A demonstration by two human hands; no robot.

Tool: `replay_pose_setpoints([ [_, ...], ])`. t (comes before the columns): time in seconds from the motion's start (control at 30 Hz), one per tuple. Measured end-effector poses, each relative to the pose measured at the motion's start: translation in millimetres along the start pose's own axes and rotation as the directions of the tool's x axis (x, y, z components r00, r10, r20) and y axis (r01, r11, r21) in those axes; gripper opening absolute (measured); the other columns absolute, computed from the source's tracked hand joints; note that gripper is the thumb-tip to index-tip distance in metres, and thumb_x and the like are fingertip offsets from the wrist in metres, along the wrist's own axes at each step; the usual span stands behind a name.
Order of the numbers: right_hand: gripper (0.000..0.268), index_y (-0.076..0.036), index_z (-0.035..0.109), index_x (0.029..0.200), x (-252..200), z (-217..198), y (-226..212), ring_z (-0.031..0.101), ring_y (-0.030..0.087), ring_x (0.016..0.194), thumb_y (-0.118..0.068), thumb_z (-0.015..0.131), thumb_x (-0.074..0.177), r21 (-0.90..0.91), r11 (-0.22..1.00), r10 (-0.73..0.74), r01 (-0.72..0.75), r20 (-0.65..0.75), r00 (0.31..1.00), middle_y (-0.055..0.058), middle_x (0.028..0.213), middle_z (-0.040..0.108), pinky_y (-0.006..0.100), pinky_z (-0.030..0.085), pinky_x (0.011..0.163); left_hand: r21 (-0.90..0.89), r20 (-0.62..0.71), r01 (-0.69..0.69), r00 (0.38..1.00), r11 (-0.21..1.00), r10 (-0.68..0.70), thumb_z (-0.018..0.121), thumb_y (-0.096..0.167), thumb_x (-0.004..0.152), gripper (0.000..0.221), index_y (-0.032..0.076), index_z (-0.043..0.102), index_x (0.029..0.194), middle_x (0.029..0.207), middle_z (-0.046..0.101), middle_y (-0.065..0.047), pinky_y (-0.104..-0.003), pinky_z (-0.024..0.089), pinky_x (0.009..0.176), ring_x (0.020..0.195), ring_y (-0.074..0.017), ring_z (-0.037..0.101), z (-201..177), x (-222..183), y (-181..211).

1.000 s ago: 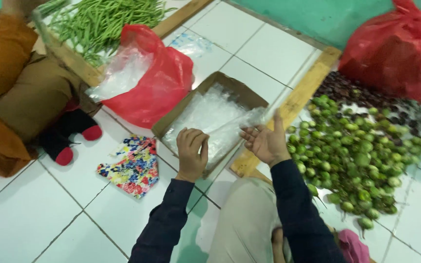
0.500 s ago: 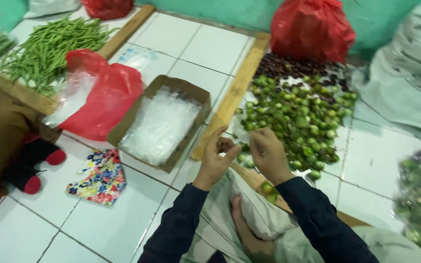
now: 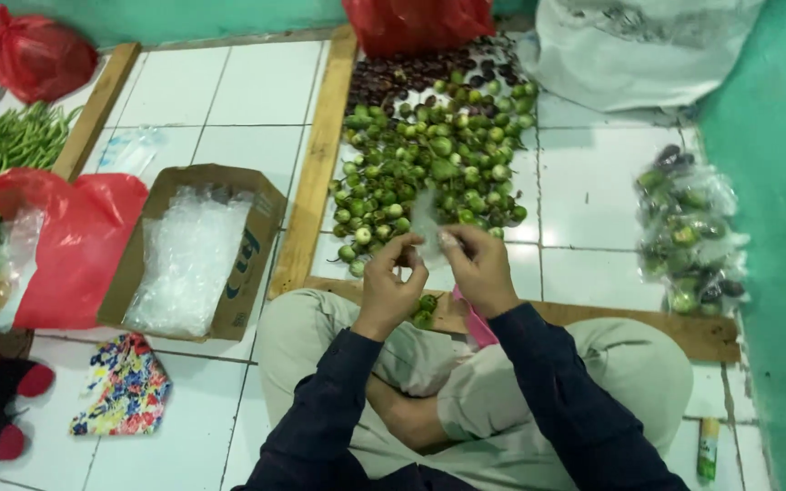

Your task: Cleaning small green vegetables by wiping them individually with a cloth

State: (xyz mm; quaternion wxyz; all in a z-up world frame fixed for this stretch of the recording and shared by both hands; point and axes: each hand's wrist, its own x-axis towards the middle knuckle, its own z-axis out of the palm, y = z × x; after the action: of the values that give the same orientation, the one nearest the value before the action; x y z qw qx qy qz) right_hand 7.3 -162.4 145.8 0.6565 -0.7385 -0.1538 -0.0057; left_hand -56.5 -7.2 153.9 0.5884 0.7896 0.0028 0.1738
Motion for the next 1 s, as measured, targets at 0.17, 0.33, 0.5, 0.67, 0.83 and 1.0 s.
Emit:
replay_pose_setpoints([
  [0.17, 0.020, 0.002, 0.076, 0.107, 3, -5, 7, 0.065, 0.015, 0.078, -0.005, 0.065, 0.091, 0.155, 0.969, 0.184, -0.195, 0.078, 0.980, 0.016, 0.084, 0.075, 0.033, 0.055, 0.066, -0.124, -0.041, 0.151, 0.987, 0.981, -0.158, 0.066, 0.004, 0.094, 0.011, 0.003, 0.074, 0.102, 0.079, 0.069, -0.010, -0.035, 0.056, 0.073, 0.080, -0.0178, 0.067, 25, 7, -43],
  [0.33, 0.026, -0.001, 0.074, 0.116, -3, -12, 34, 0.068, 0.015, 0.083, -0.010, 0.071, 0.092, 0.209, 0.888, 0.376, -0.410, 0.185, 0.908, 0.010, 0.093, 0.077, 0.029, 0.058, 0.074, -0.756, 0.219, 0.511, 0.786, 0.409, -0.578, 0.060, 0.008, 0.100, 0.012, 0.006, 0.069, 0.107, 0.089, 0.077, -0.008, -0.032, 0.061, 0.081, 0.082, -0.0182, 0.075, 26, 11, -84],
  [0.5, 0.029, -0.005, 0.056, 0.125, 9, -8, 42, 0.068, 0.014, 0.077, -0.004, 0.057, 0.096, 0.676, 0.452, 0.557, -0.582, 0.295, 0.776, 0.005, 0.092, 0.072, 0.026, 0.057, 0.075, -0.860, 0.365, 0.505, 0.702, 0.067, -0.611, 0.064, 0.003, 0.091, 0.021, 0.006, 0.065, 0.112, 0.106, 0.074, -0.019, -0.048, 0.058, 0.093, 0.099, -0.0329, 0.073, 42, 10, -87],
  [0.67, 0.043, 0.001, 0.049, 0.129, 9, -10, 42, 0.064, 0.019, 0.085, 0.000, 0.057, 0.086, 0.587, 0.591, 0.510, -0.553, 0.259, 0.820, 0.011, 0.104, 0.061, 0.032, 0.058, 0.076, -0.762, 0.175, 0.368, 0.909, 0.533, -0.378, 0.066, -0.002, 0.087, 0.041, 0.006, 0.054, 0.125, 0.094, 0.063, -0.006, -0.032, 0.056, 0.085, 0.087, -0.0169, 0.064, 38, 18, -22],
  [0.83, 0.055, -0.004, 0.050, 0.129, -5, 2, 22, 0.056, 0.014, 0.062, 0.000, 0.063, 0.076, -0.017, 0.951, 0.308, -0.308, 0.066, 0.949, 0.000, 0.071, 0.049, 0.026, 0.045, 0.058, -0.192, -0.078, 0.218, 0.969, 0.957, -0.236, 0.068, -0.006, 0.084, 0.036, 0.010, 0.063, 0.116, 0.079, 0.049, 0.003, -0.023, 0.044, 0.069, 0.075, -0.0075, 0.049, 40, 5, -44],
  [1.0, 0.038, -0.005, 0.052, 0.124, -1, 3, 11, 0.065, 0.029, 0.082, 0.003, 0.056, 0.087, -0.198, 0.978, 0.059, -0.065, -0.034, 0.998, 0.016, 0.102, 0.052, 0.041, 0.057, 0.065, -0.012, -0.034, 0.080, 0.996, 0.997, -0.081, 0.071, 0.009, 0.095, 0.012, 0.010, 0.079, 0.104, 0.081, 0.063, -0.005, -0.028, 0.054, 0.062, 0.065, -0.0146, 0.067, 20, 4, -42],
])
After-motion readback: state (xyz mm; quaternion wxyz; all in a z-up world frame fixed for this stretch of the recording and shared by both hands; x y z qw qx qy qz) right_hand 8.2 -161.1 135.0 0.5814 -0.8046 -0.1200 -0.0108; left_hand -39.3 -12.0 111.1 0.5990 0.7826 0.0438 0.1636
